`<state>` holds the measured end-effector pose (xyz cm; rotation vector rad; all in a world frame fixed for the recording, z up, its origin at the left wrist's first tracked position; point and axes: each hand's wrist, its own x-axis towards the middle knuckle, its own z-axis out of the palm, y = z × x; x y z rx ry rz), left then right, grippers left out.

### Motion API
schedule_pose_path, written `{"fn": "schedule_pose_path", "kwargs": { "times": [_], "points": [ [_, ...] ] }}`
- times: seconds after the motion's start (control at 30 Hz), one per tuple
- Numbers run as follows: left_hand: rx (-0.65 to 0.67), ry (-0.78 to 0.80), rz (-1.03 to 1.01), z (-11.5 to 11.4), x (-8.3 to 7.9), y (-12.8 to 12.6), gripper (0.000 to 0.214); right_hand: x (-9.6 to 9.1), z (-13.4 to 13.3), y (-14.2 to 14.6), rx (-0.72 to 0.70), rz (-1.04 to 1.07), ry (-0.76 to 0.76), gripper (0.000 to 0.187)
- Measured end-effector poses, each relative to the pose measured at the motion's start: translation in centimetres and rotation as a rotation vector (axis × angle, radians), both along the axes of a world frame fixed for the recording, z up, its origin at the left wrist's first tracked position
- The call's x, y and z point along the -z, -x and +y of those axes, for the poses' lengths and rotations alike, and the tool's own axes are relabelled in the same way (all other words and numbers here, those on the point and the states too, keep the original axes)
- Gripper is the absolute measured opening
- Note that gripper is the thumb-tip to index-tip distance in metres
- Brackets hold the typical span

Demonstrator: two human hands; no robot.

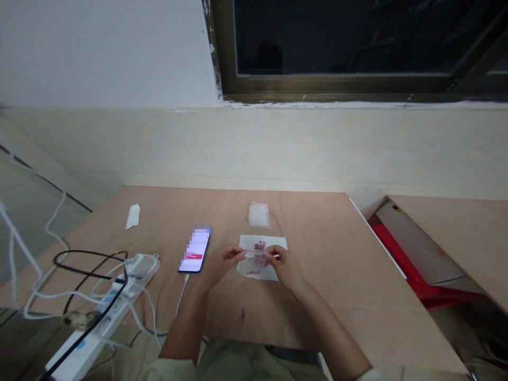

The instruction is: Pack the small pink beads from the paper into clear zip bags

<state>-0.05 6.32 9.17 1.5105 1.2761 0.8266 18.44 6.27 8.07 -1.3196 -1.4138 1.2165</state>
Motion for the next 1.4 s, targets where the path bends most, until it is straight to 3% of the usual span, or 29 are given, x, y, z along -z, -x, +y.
{"fn": "schedule_pose_path", "kwargs": {
  "times": [0.17,0.53,0.87,1.4],
  "points": [
    [0.005,-0.024,-0.024,0.0,-0.2,-0.1,0.019,0.9,0.0,0.5,0.039,0.116,-0.021,0.024],
    [-0.1,0.088,-0.204,-0.2,0.9,-0.9,0.024,1.0,0.0,1.1,0.005,0.347,0.181,0.034],
    [-0.112,0.075,-0.228,0.6,1.0,-0.5,0.024,0.7,0.7,1.6,0.017,0.345,0.147,0.03],
    [-0.206,0.027,-0.297,0.2,1.2,-1.1,0.024,1.6,0.7,1.2,-0.125,0.174,0.143,0.026]
  ]
}}
